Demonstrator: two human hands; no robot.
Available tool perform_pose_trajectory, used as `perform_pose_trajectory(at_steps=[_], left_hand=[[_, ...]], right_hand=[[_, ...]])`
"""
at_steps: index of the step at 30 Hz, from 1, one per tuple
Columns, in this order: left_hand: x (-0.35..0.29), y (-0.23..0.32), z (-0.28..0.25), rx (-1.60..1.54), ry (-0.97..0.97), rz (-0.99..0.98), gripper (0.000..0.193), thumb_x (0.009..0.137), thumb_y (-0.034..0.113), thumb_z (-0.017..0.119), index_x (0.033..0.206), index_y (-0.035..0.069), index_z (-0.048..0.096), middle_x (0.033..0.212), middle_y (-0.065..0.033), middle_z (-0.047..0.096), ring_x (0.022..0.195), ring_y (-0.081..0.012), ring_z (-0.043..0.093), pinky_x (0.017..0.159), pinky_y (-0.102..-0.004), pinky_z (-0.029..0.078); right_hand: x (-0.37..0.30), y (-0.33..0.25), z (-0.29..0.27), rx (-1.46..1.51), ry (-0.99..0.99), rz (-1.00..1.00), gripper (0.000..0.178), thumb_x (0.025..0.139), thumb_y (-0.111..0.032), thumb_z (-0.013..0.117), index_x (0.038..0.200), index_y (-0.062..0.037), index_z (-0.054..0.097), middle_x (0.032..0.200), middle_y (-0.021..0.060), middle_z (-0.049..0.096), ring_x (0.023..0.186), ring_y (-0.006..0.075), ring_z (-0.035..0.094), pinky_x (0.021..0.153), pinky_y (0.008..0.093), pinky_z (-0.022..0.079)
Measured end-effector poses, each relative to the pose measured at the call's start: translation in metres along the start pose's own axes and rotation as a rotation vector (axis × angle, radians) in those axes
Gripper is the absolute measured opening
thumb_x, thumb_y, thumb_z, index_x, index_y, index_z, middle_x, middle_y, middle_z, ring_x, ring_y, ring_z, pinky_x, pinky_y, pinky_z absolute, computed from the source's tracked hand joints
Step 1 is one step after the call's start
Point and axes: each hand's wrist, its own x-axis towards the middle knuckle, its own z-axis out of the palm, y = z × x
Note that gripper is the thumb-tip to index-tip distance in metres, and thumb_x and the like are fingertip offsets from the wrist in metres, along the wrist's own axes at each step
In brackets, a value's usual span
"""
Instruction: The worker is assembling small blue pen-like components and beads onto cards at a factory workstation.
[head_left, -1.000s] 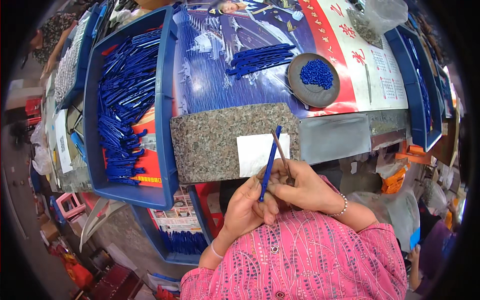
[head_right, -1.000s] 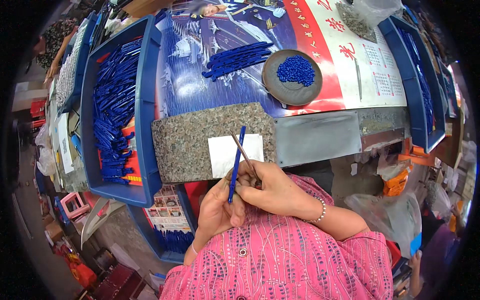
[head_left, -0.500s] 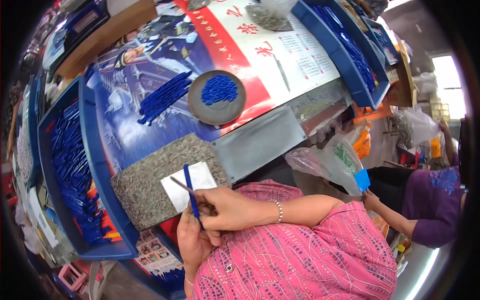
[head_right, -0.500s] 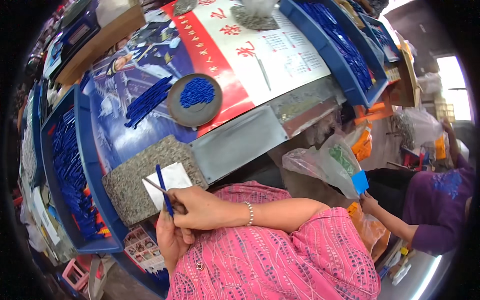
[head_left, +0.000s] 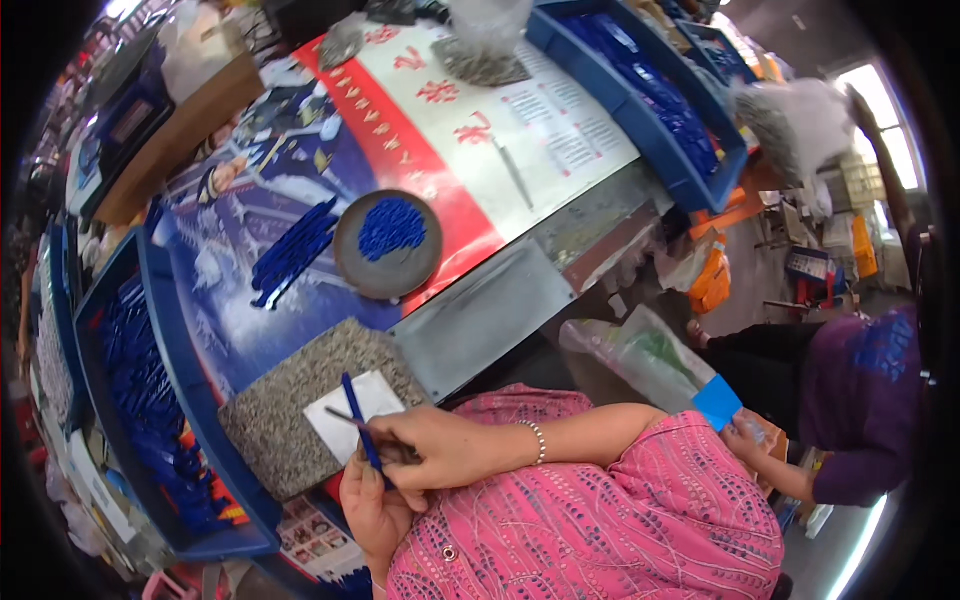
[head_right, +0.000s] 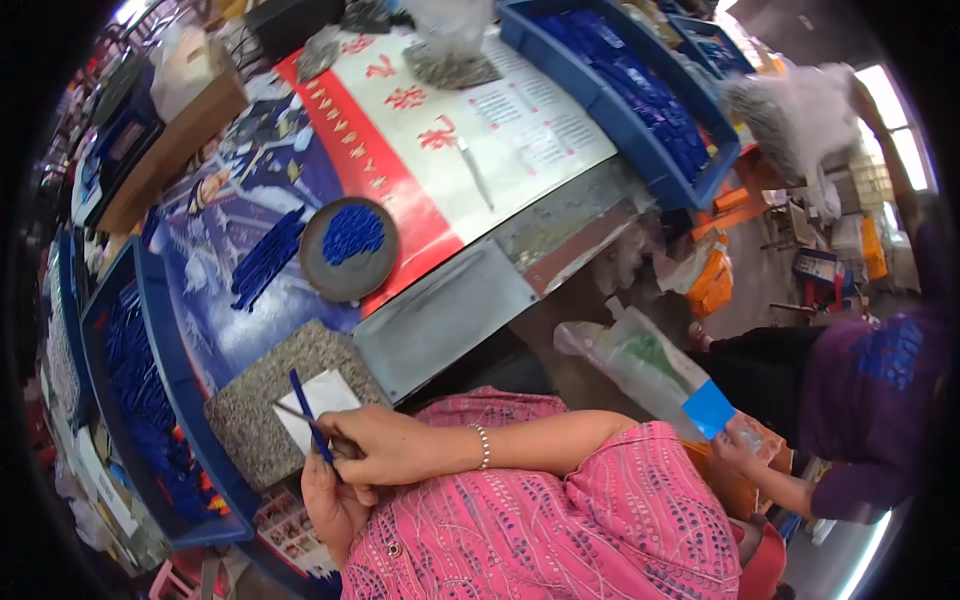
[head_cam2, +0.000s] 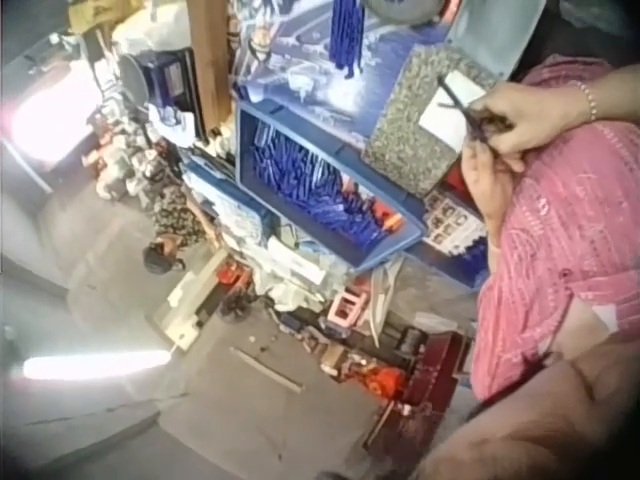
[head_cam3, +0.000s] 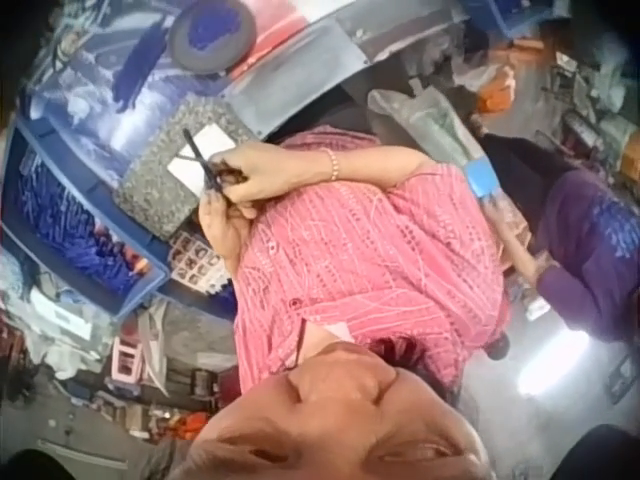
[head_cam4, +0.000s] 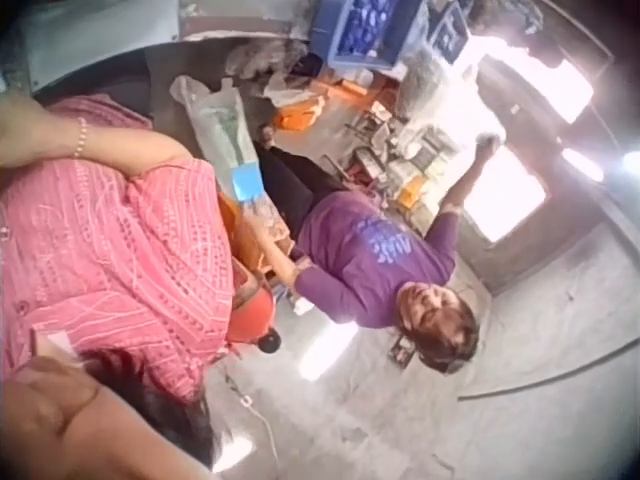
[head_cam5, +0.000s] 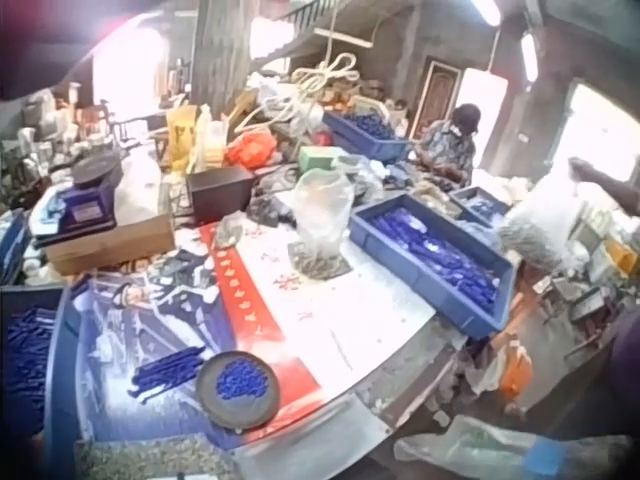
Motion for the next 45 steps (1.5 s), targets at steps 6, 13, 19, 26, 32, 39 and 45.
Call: perform_pose_trajectory(at_steps=[6, 13, 19, 26, 32, 39, 45], left_hand=[[0.001, 0.005, 0.003, 0.022, -0.062, -0.007, 0.021, 0.093, 0.015, 0.046, 0.101, -0.004, 0.045, 0.088, -0.0134, 0.058, 0.058, -0.0175, 0.055, 0.052, -0.0257, 0.047], [-0.007, 0.007, -0.005, -0.028, -0.027, -0.036, 0.015, 0.093, 0.012, 0.045, 0.1, -0.001, 0.045, 0.081, -0.012, 0.059, 0.055, -0.0173, 0.055, 0.051, -0.0255, 0.047], [-0.002, 0.008, -0.009, 0.149, 0.033, -0.067, 0.012, 0.093, 0.009, 0.042, 0.088, 0.0, 0.047, 0.075, -0.0094, 0.059, 0.054, -0.0137, 0.056, 0.05, -0.0233, 0.046], [-0.002, 0.011, -0.01, -0.06, -0.008, -0.179, 0.019, 0.096, 0.02, 0.041, 0.09, 0.003, 0.047, 0.071, -0.0085, 0.058, 0.052, -0.0131, 0.056, 0.051, -0.0211, 0.045], [-0.006, 0.022, -0.011, -0.283, -0.021, -0.279, 0.025, 0.097, 0.025, 0.037, 0.099, 0.002, 0.046, 0.068, -0.0104, 0.059, 0.05, -0.0141, 0.055, 0.049, -0.0226, 0.045], [-0.007, 0.025, -0.012, -0.293, -0.063, -0.305, 0.025, 0.097, 0.026, 0.037, 0.103, 0.003, 0.045, 0.067, -0.0104, 0.059, 0.051, -0.0145, 0.056, 0.049, -0.0226, 0.046], [-0.004, 0.025, -0.009, -0.243, -0.032, -0.319, 0.025, 0.097, 0.026, 0.038, 0.102, 0.003, 0.045, 0.068, -0.0107, 0.059, 0.05, -0.0147, 0.056, 0.049, -0.0229, 0.046]], right_hand=[[-0.002, -0.005, 0.0, -0.044, 0.014, -0.008, 0.02, 0.076, -0.008, 0.051, 0.093, 0.0025, 0.047, 0.059, 0.0097, 0.06, 0.053, 0.0171, 0.062, 0.052, 0.0291, 0.047], [0.005, 0.005, 0.01, -0.034, -0.019, 0.016, 0.023, 0.076, -0.009, 0.052, 0.094, 0.003, 0.046, 0.059, 0.0101, 0.06, 0.053, 0.0168, 0.061, 0.051, 0.0284, 0.047], [0.011, -0.002, 0.011, -0.192, 0.023, 0.079, 0.026, 0.078, -0.009, 0.051, 0.1, 0.0051, 0.047, 0.055, 0.0088, 0.059, 0.052, 0.0151, 0.061, 0.049, 0.0273, 0.046], [0.014, 0.001, 0.015, 0.032, 0.028, 0.18, 0.019, 0.084, -0.001, 0.046, 0.104, 0.0012, 0.046, 0.063, 0.004, 0.056, 0.053, 0.0097, 0.056, 0.048, 0.0224, 0.042], [0.018, 0.007, 0.012, -0.01, 0.024, 0.18, 0.021, 0.086, -0.005, 0.051, 0.105, 0.0014, 0.049, 0.075, 0.0037, 0.058, 0.059, 0.0066, 0.054, 0.05, 0.0199, 0.041], [0.016, -0.006, 0.017, 0.025, 0.08, 0.217, 0.022, 0.083, -0.007, 0.054, 0.102, 0.003, 0.053, 0.073, -0.0037, 0.048, 0.063, 0.0019, 0.043, 0.055, 0.0185, 0.036], [0.014, 0.0, 0.01, -0.009, 0.018, 0.198, 0.022, 0.086, -0.004, 0.054, 0.107, 0.002, 0.05, 0.087, 0.0039, 0.058, 0.073, 0.0064, 0.056, 0.059, 0.0204, 0.045]])
